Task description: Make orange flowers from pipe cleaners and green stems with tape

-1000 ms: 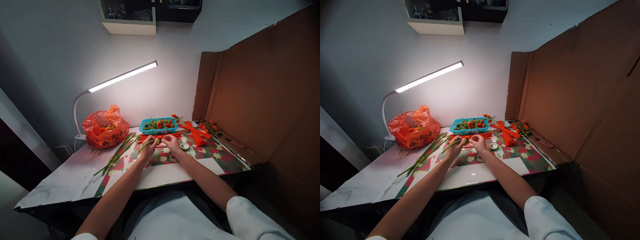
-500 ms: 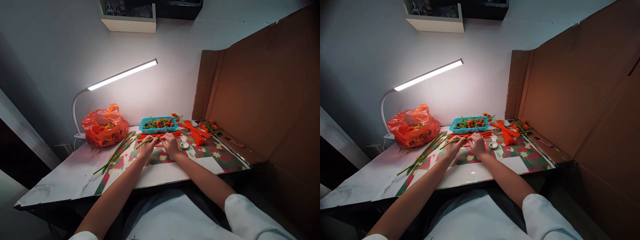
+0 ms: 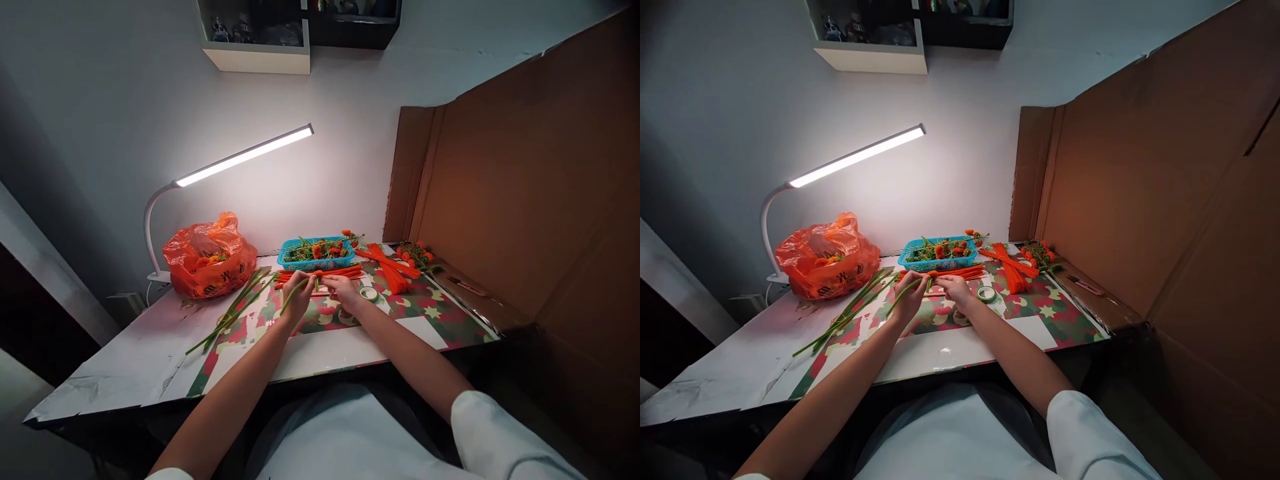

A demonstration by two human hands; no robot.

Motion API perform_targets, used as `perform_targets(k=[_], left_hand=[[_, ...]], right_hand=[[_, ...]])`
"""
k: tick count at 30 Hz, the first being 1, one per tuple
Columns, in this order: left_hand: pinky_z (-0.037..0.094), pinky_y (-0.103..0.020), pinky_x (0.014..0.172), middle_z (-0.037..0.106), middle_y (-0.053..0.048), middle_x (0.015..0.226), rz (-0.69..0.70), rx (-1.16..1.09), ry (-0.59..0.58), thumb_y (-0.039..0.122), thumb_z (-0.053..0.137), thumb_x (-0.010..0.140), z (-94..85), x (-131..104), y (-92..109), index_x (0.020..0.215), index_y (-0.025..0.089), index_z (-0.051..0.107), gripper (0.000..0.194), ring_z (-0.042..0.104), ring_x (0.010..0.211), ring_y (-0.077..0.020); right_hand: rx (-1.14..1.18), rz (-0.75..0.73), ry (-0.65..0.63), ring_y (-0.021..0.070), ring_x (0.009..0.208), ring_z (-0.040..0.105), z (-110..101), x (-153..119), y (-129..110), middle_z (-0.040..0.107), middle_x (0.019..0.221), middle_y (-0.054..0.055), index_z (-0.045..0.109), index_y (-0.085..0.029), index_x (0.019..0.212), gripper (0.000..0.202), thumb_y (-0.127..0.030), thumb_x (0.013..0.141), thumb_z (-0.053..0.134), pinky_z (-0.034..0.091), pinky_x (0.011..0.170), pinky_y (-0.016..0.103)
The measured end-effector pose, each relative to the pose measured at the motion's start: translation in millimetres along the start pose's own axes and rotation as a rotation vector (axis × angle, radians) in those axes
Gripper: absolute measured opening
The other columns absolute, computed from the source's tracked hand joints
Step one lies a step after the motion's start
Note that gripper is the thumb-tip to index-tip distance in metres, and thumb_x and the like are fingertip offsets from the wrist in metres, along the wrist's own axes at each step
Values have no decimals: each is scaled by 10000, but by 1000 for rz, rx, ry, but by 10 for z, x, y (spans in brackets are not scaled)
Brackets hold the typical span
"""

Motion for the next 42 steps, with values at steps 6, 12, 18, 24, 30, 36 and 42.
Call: perform_targets(k=[6,12,18,24,30,36,42], left_hand=[[541,-315,607,637,-6,620,-321,-304,-123,495,710,625,19,50,-33,728,172,548,376,637,576,-165],[541,-254,543,551,45,593,-446,-387,-98,506,770,540,-6,48,-48,697,161,533,447,567,519,-95],[532,-242,518,589,18,651,-558,-382,-190,503,771,549,-3,31,-47,729,155,567,442,581,525,-97],[526,-254,552,596,13,649,-547,-380,-202,466,785,521,0,16,-26,706,148,596,414,570,542,-98],[502,-239,560,614,-20,681,-496,-351,-268,460,769,556,-5,1,-18,688,134,631,378,567,585,-106],[443,-200,481,602,-11,645,-488,-357,-280,490,755,570,11,6,-1,702,149,604,395,546,551,-99],[334,-166,389,529,32,555,-470,-368,-272,518,725,610,33,32,-35,675,160,531,412,437,427,-47]], right_hand=[[-281,-407,138,127,674,532,-66,-53,-83,621,779,10,660,-186,867,288,-381,656,673,430,630,259],[-336,-432,-18,126,620,537,-29,-53,-6,584,708,4,656,-185,922,305,-347,664,677,438,563,249],[-469,-567,-7,107,618,502,-9,-72,5,612,801,6,656,-201,901,247,-319,684,668,427,587,250],[-600,-759,79,161,760,569,32,-191,-48,643,786,28,663,-194,764,88,-274,729,653,432,699,289],[-608,-779,1,169,755,560,104,-279,-67,635,732,27,643,-198,674,121,-289,754,640,435,729,308],[-381,-565,63,167,782,571,52,-211,-59,653,811,34,655,-199,783,175,-366,734,644,446,745,311],[-94,-222,-15,141,663,570,26,-87,16,644,702,13,645,-173,722,349,-455,547,756,449,629,270]])
Point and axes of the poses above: each hand's wrist, its own x-axis towards the middle knuckle, its own z-axis out of the palm, y = z × x, the point moved 1 cm from there along x, towards the middle knuckle
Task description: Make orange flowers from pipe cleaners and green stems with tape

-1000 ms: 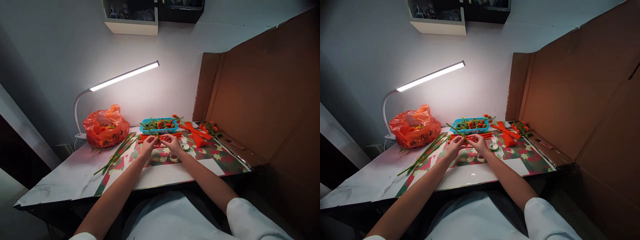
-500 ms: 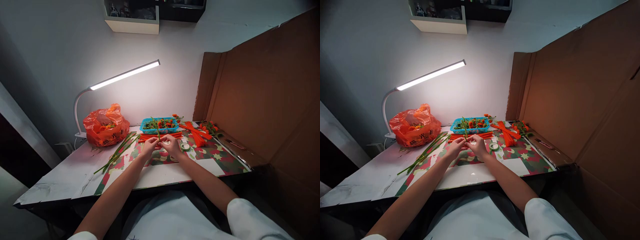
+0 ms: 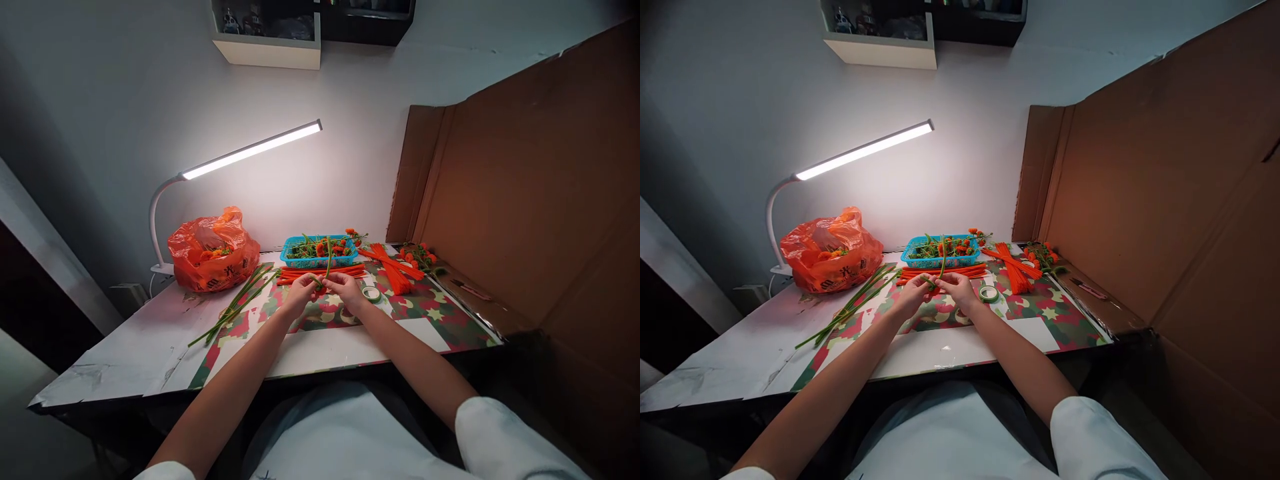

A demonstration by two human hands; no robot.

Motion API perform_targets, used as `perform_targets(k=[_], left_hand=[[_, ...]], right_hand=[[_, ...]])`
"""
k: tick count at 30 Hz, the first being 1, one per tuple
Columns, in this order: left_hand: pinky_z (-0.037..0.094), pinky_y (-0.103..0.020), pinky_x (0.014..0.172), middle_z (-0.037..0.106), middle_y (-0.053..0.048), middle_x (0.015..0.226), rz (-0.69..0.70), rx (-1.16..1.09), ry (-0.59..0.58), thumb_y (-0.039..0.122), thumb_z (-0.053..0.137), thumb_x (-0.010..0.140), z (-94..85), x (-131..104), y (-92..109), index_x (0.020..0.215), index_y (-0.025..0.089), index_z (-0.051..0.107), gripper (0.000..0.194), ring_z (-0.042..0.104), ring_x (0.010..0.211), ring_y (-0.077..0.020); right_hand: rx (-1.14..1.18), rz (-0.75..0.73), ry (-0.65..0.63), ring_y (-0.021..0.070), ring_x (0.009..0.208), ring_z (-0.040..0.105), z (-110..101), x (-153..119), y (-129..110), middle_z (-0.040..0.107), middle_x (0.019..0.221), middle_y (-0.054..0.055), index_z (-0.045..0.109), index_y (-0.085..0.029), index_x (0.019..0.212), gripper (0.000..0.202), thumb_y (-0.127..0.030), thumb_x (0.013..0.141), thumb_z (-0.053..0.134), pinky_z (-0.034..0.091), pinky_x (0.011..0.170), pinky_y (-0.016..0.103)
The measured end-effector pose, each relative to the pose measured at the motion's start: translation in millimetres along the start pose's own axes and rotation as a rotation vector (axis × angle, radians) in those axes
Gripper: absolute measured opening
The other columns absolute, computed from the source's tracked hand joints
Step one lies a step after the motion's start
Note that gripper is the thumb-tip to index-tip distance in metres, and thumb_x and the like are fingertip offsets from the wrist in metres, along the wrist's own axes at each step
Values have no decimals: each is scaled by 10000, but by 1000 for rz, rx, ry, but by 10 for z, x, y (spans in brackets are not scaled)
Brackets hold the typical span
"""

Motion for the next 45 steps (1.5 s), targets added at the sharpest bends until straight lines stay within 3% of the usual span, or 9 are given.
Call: perform_targets(k=[5,8,13,17,23,27,33,40,45], left_hand=[[508,-234,586,617,1,735,30,-156,-21,449,762,587,-27,-15,47,826,177,576,407,576,595,-93],[535,-289,700,663,-32,853,98,-96,-70,364,787,585,-19,-45,69,936,191,613,428,624,716,-136],[530,-300,658,660,-28,714,204,65,11,434,744,616,-9,-49,59,786,165,654,331,596,626,-137],[524,-295,635,645,-7,673,192,57,52,464,737,602,-20,-33,66,738,165,626,347,595,590,-132],[524,-284,623,641,-12,645,156,93,-44,461,747,600,-46,-50,110,701,160,616,344,597,572,-131],[501,-260,581,628,-11,615,185,178,-132,464,721,640,-62,-47,112,676,161,625,320,576,553,-124],[487,-257,567,623,-9,612,189,184,-144,490,716,639,-52,-35,106,676,164,605,347,570,546,-125],[498,-266,588,614,3,627,167,149,-112,497,720,637,-58,-35,99,722,154,574,382,582,564,-123],[499,-271,603,641,-12,669,179,174,-183,486,700,674,-71,-27,86,745,147,569,371,582,586,-121]], right_hand=[[71,-120,181,124,622,538,28,-40,-48,589,606,-14,592,-175,605,298,-425,558,749,444,640,271],[71,-143,240,126,623,536,19,-53,-56,590,603,-9,590,-174,590,276,-404,568,743,443,644,272],[51,-107,185,142,634,557,8,-66,-45,622,624,12,623,-172,603,279,-417,565,750,461,656,290],[24,-105,58,149,656,568,-5,-82,-77,630,641,15,657,-167,645,291,-447,605,725,469,683,298],[-250,-238,-108,128,620,501,-75,-58,-130,558,631,-13,615,-187,624,277,-455,683,652,396,597,256],[-367,-258,5,115,576,444,-109,-36,-111,518,602,-21,566,-184,616,269,-426,726,605,349,553,245],[-378,-313,145,135,629,500,-95,-24,-71,579,691,4,591,-185,700,229,-410,745,593,391,590,261],[-404,-387,-34,147,718,578,-144,-34,-124,621,738,9,619,-180,725,195,-370,712,657,450,736,298],[-424,-430,2,164,735,607,-164,-24,-108,639,716,17,628,-181,716,167,-345,728,653,471,742,306]])
Point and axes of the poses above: each hand's wrist, its own x-axis towards the middle knuckle, its own z-axis out of the palm, y = z × x, the point moved 1 cm from there along x, towards the middle knuckle
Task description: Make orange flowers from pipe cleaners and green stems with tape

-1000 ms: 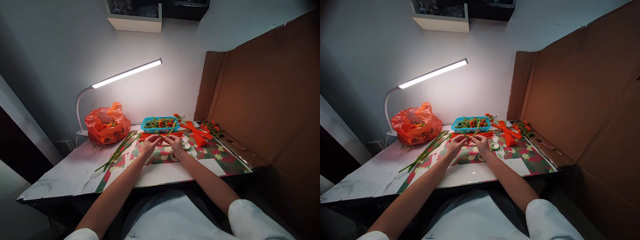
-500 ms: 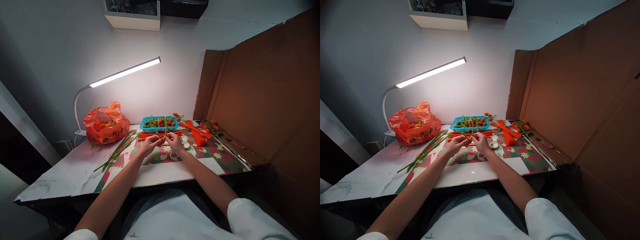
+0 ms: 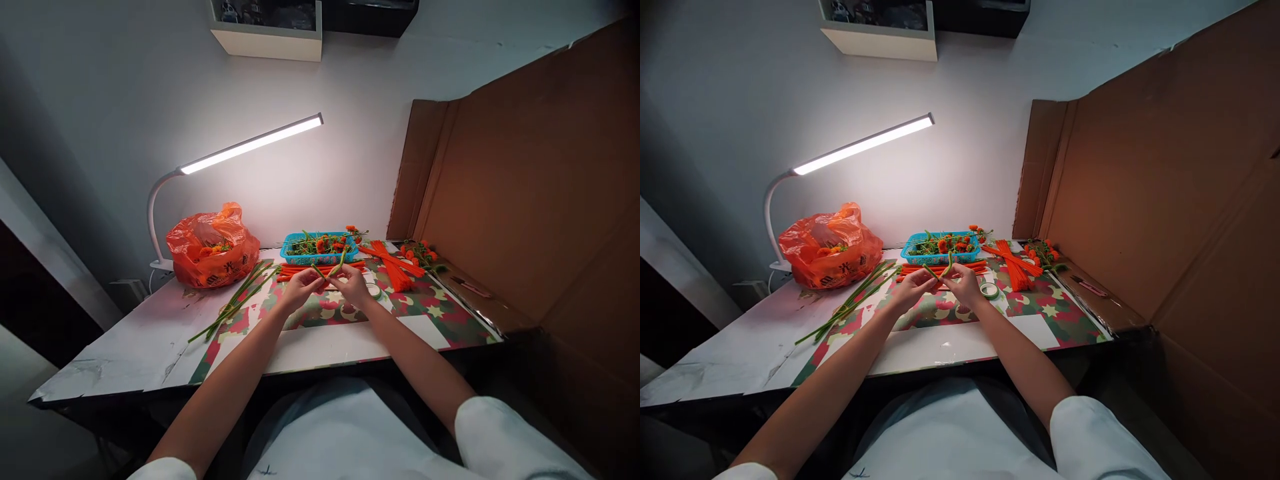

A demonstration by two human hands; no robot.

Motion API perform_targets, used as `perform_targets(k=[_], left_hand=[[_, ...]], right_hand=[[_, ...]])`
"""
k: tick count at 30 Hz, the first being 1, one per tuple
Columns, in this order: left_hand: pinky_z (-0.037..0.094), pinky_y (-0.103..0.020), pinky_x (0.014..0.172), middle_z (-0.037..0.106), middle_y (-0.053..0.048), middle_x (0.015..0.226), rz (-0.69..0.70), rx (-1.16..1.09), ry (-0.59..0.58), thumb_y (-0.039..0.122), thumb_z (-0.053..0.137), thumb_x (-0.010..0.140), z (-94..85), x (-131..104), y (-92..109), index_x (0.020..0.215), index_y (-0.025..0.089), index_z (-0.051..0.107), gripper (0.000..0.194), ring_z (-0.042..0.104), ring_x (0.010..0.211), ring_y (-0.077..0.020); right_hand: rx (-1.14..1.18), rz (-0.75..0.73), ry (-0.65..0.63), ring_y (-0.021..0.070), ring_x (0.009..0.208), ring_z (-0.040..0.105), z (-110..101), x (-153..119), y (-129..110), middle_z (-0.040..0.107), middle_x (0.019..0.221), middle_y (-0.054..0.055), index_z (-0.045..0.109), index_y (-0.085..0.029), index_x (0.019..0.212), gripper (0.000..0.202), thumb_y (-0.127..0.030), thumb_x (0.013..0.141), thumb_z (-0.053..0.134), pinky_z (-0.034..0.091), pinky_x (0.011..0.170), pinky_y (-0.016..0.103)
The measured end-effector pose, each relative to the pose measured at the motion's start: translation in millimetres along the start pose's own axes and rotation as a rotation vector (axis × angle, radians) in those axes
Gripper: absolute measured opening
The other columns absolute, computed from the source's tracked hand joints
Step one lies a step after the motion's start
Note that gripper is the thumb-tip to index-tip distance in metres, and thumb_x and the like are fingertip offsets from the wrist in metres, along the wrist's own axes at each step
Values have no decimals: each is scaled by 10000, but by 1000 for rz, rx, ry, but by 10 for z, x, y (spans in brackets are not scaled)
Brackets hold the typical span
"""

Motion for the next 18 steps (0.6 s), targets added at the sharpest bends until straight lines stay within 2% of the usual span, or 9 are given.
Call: perform_targets(k=[5,11,18], left_hand=[[480,-253,583,618,-4,644,70,86,-19,462,660,725,-4,6,-30,746,147,581,325,569,581,-116],[459,-234,550,593,11,599,90,167,33,441,635,743,18,3,-35,711,157,547,298,560,552,-111],[466,-236,561,600,6,625,104,193,29,415,616,762,-11,17,-73,714,158,550,269,578,573,-118]], right_hand=[[-44,-31,78,164,678,611,45,-17,11,648,689,13,621,-183,709,107,-285,741,631,469,662,278],[-308,-158,145,155,639,565,69,-35,-20,620,660,16,605,-186,696,118,-229,789,546,418,628,264],[-585,-277,132,164,676,549,115,-36,-1,620,691,38,583,-181,727,122,-190,812,496,368,693,286]])
Point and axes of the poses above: each hand's wrist, its own x-axis towards the middle knuckle, its own z-axis out of the palm, y = z × x, the point moved 1 cm from there along x, towards the middle knuckle
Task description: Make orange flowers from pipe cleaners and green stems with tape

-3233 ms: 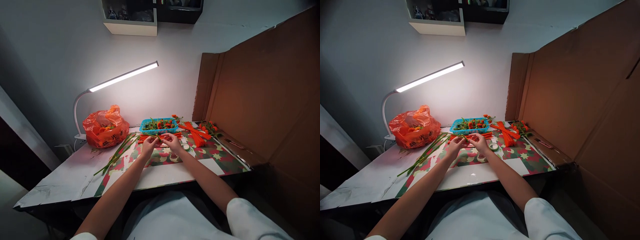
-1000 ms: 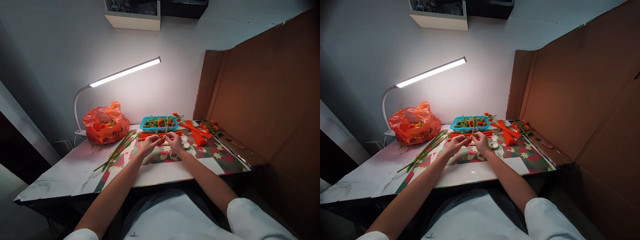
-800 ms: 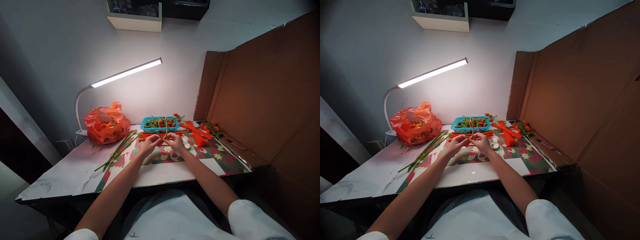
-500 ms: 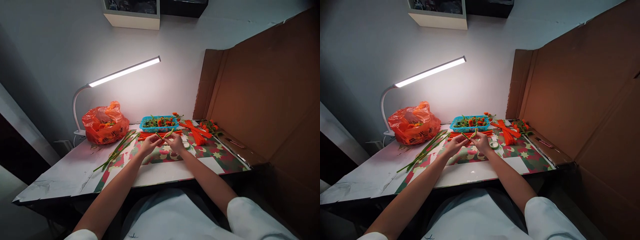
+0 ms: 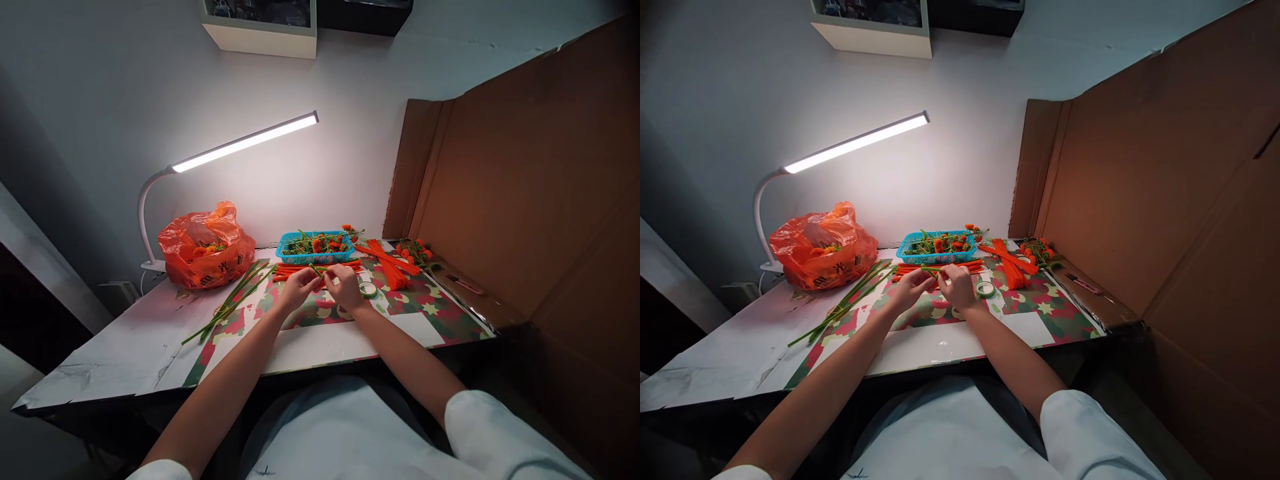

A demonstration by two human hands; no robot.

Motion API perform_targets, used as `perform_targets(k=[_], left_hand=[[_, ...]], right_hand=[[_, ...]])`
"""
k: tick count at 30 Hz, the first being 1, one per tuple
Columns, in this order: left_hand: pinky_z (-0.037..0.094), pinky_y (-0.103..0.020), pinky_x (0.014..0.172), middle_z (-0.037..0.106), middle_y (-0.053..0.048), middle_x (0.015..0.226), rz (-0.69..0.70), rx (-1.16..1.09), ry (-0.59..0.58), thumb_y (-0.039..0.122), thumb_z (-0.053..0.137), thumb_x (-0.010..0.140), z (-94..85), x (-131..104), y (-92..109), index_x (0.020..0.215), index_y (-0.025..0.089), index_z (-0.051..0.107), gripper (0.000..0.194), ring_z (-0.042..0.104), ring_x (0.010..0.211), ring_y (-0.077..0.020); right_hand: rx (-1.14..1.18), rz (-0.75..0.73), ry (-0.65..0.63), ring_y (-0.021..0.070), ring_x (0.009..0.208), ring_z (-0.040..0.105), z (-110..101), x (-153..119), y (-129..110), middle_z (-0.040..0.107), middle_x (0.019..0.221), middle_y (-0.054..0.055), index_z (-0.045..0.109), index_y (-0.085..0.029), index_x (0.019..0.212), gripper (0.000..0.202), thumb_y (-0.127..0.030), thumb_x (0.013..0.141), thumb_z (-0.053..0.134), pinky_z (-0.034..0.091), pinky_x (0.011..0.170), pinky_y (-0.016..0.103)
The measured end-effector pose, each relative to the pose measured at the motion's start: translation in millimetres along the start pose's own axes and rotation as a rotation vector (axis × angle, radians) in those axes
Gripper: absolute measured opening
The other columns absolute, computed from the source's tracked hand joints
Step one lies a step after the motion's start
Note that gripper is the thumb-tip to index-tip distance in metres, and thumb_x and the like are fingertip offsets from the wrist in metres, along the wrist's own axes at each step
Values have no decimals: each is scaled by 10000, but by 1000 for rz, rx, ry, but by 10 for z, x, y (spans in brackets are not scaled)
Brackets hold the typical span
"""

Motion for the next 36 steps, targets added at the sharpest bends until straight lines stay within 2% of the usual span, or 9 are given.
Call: perform_targets(k=[4,8,11,14,17,21,26,31,36], left_hand=[[491,-252,579,608,-2,628,-39,-45,-17,437,631,746,-4,6,-18,732,153,573,290,587,582,-127],[505,-257,566,600,5,643,-121,-131,32,452,688,680,-5,-1,-14,755,156,583,323,585,569,-125],[521,-268,584,595,12,634,-210,-200,46,448,731,625,-11,-12,4,748,156,583,350,580,559,-118],[529,-276,618,603,8,659,-237,-246,25,442,751,602,-20,-17,28,735,155,586,357,589,589,-118],[518,-264,609,601,7,666,-226,-245,13,435,755,603,-27,-14,40,706,151,585,347,582,592,-113],[512,-268,607,624,-15,666,-208,-194,-22,454,724,640,-31,-8,42,751,145,626,344,585,593,-125],[508,-268,598,612,-7,640,-183,-183,-43,444,720,639,-24,-7,68,732,144,625,328,573,566,-117],[510,-272,581,595,5,637,-166,-165,-22,417,726,633,-2,-15,76,721,151,600,307,568,546,-112],[517,-278,595,611,-7,646,-164,-170,-31,412,741,624,-2,-22,49,739,145,618,316,584,573,-125]], right_hand=[[-57,-30,-37,157,657,539,17,0,0,627,681,33,594,-179,736,133,-183,826,495,349,706,291],[-57,-49,-88,160,671,545,14,-12,13,654,717,39,626,-180,756,139,-137,809,506,347,727,305],[70,-66,-118,168,736,577,-15,-16,7,668,761,40,656,-192,810,157,-138,823,510,367,755,316],[318,-47,-124,168,807,594,-56,4,-5,665,822,45,671,-204,818,148,-195,846,526,414,767,310],[523,31,-171,162,809,593,-87,42,12,645,819,41,675,-207,767,147,-290,834,574,454,747,297],[616,168,-251,157,795,573,-100,76,93,606,796,31,664,-191,733,216,-402,770,639,461,710,286],[816,324,-441,137,704,576,-90,78,181,604,757,14,640,-165,735,302,-462,695,680,455,650,265],[819,449,-498,123,621,553,-97,93,194,601,648,-1,621,-149,691,333,-458,621,724,426,597,248],[732,478,-479,100,543,500,-99,96,174,597,607,1,612,-139,649,331,-446,602,728,377,530,231]])
Point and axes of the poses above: each hand's wrist, its own x-axis towards the middle knuckle, its own z-axis out of the palm, y = z × x, the point moved 1 cm from there along x, towards the middle knuckle
